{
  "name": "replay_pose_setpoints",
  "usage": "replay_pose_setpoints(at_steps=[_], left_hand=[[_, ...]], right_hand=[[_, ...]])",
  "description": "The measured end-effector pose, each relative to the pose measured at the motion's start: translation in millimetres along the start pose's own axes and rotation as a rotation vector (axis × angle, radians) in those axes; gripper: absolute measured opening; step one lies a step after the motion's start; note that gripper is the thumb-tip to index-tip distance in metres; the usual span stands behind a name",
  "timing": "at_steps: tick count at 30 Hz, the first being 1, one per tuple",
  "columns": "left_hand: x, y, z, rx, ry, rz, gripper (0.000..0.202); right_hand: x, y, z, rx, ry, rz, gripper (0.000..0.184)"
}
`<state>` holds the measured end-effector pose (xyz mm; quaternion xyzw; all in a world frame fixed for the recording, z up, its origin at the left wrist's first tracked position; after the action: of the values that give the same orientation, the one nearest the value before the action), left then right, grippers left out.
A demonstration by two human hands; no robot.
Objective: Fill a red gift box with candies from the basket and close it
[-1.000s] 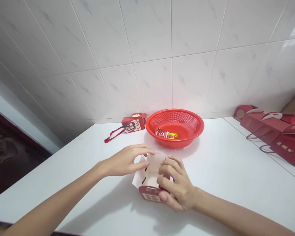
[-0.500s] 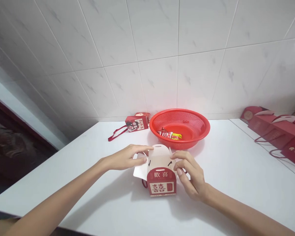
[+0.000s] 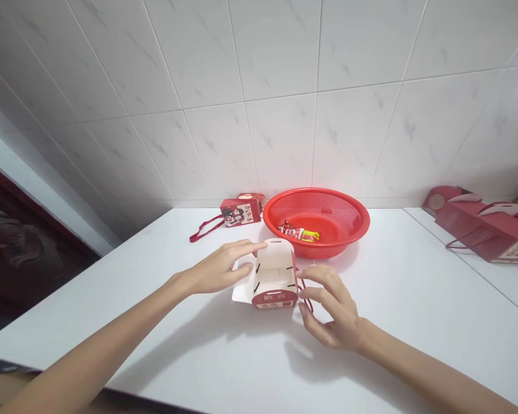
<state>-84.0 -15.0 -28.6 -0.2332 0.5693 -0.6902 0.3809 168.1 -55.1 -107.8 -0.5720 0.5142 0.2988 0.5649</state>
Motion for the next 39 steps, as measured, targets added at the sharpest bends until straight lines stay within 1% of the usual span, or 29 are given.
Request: replay_pose_setpoints(at_steps=[2, 4, 6, 8, 11, 14, 17, 18, 19, 22, 28, 31, 33, 35, 37, 39], left_hand=[[0, -0.1, 0, -0.002, 0.005, 0.003, 0.049], [1, 0.4, 2, 0.009, 0.01, 0.0, 0.049], [1, 1.6, 5, 0.028, 0.026, 0.001, 0.049], [2, 4.0, 8, 0.052, 0.051, -0.001, 0.048], [1, 9.7, 8, 0.088, 0.062, -0.021, 0.049], [-2, 17.0, 2, 0.115, 0.023, -0.041, 0.05], [-3, 23.5, -7, 0.157, -0.039, -0.081, 0.052], [-3, 24.9, -9, 0.175, -0.062, -0.1, 0.053], [-3, 25.8, -11, 0.191, -0.084, -0.117, 0.054], [-3, 24.9, -12, 0.21, -0.119, -0.165, 0.061], [-3, 18.2, -1, 0.195, -0.106, -0.297, 0.092], [1, 14.6, 4, 0.117, -0.159, -0.35, 0.095], [4, 8.1, 6, 0.042, -0.207, -0.339, 0.089], [0, -3.9, 9, -0.012, -0.208, -0.249, 0.077], [-13, -19.3, 12, -0.023, -0.13, -0.123, 0.061], [-37, -32.8, 14, -0.004, -0.022, -0.042, 0.048]], right_hand=[[-1, -1, 2, 0.018, 0.046, 0.011, 0.027], [-3, -3, 4, 0.031, 0.067, -0.011, 0.027], [-3, -3, 5, 0.048, 0.039, -0.066, 0.032], [-4, -4, 5, 0.066, -0.015, -0.112, 0.031], [-5, -6, 7, 0.07, -0.03, -0.085, 0.023], [-6, -7, 13, 0.105, 0.043, -0.028, 0.018], [-6, -8, 20, 0.202, 0.152, -0.038, 0.008], [-6, -8, 22, 0.234, 0.2, -0.063, 0.003], [-7, -8, 22, 0.263, 0.25, -0.098, 0.004], [-10, -9, 20, 0.313, 0.368, -0.215, 0.017], [-20, -17, 14, 0.296, 0.418, -0.342, 0.022], [-25, -22, 15, 0.246, 0.455, -0.39, 0.024], [-30, -26, 17, 0.171, 0.448, -0.372, 0.019], [-37, -32, 19, 0.078, 0.414, -0.289, 0.011], [-44, -40, 20, 0.035, 0.37, -0.146, 0.007], [-47, -45, 17, 0.042, 0.304, -0.016, 0.011]])
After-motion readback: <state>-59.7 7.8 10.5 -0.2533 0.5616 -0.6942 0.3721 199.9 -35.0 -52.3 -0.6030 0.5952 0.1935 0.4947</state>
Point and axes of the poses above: each hand's wrist, its own x-axis away from the middle knuckle, its own y-axis out of the palm, z = x × y, the point moved 1 cm from there along -x, towards the middle knuckle, and after that the axes turned 5 degrees about -x, right-handed, at the moved point
